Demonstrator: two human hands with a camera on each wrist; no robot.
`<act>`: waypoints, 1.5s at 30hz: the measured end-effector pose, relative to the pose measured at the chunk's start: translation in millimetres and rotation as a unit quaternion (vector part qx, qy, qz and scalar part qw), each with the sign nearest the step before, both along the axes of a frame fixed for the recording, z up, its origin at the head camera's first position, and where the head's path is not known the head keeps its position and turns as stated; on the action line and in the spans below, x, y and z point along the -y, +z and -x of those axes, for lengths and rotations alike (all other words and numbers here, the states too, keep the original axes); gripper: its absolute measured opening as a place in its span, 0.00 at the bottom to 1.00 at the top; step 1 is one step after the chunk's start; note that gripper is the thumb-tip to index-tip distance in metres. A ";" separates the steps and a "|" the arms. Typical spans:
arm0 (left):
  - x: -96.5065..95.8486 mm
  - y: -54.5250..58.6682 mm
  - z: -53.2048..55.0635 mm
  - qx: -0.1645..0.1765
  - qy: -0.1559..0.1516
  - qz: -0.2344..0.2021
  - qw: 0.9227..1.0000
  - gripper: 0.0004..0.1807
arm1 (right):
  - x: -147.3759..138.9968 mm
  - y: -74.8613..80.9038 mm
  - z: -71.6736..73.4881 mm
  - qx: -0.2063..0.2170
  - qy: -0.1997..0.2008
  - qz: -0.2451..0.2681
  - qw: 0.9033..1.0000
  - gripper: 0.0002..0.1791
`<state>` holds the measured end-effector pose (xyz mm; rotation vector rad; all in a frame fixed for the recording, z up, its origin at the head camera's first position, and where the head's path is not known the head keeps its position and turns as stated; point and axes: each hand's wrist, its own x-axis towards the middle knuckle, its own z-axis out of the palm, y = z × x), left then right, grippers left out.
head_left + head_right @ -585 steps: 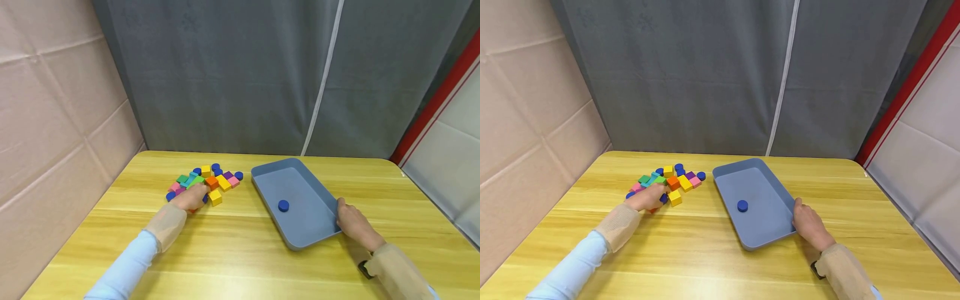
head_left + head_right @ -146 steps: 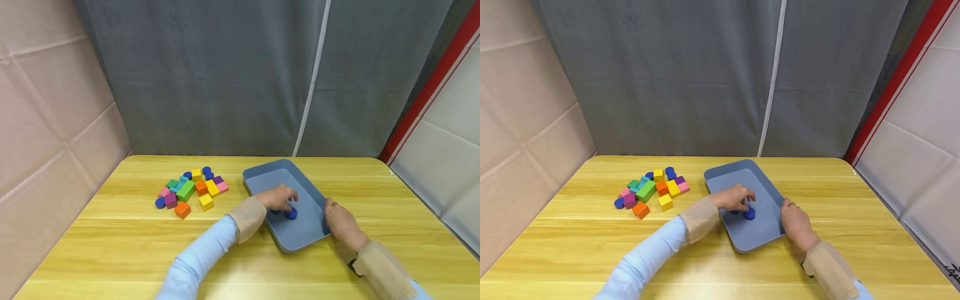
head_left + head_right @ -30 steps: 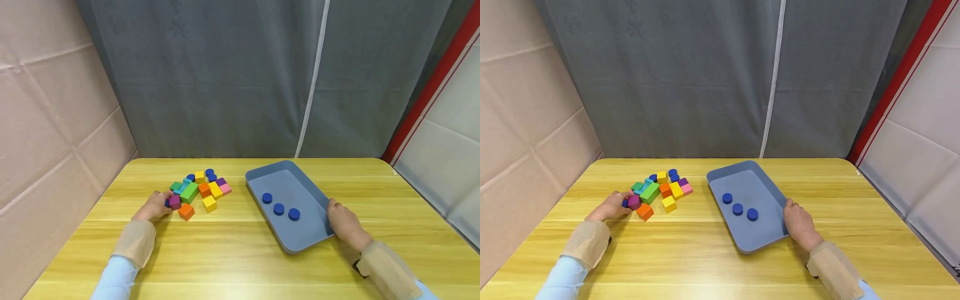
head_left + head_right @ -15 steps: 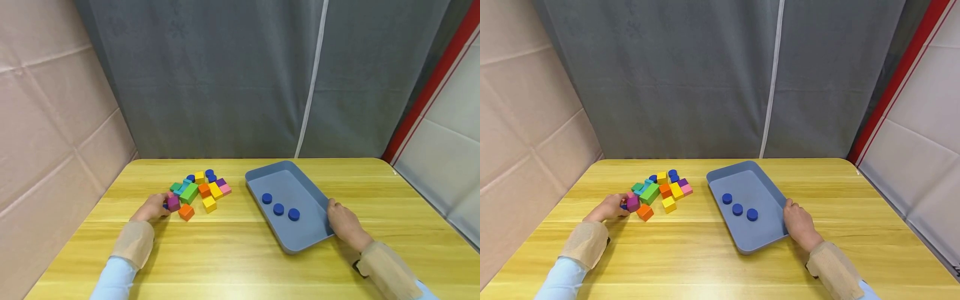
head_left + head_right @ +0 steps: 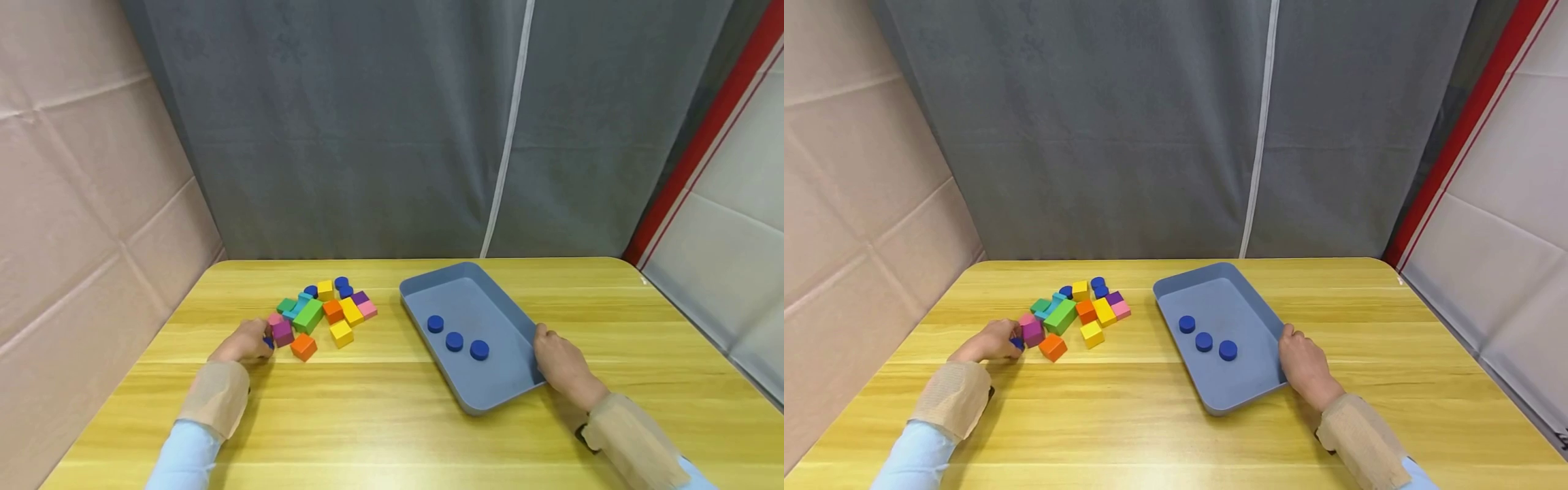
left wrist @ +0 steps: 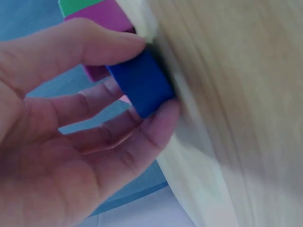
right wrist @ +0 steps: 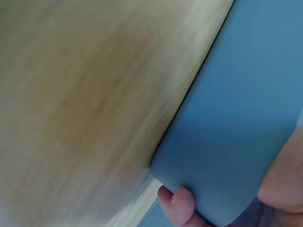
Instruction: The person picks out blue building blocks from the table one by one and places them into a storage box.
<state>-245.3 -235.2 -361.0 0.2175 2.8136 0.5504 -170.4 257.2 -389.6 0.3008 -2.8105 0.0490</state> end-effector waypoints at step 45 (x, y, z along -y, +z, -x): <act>-72.9 33.3 13.5 -0.181 -0.065 -0.101 0.976 0.20 | 1.7 1.1 0.4 -0.005 -0.009 -0.008 1.000 0.16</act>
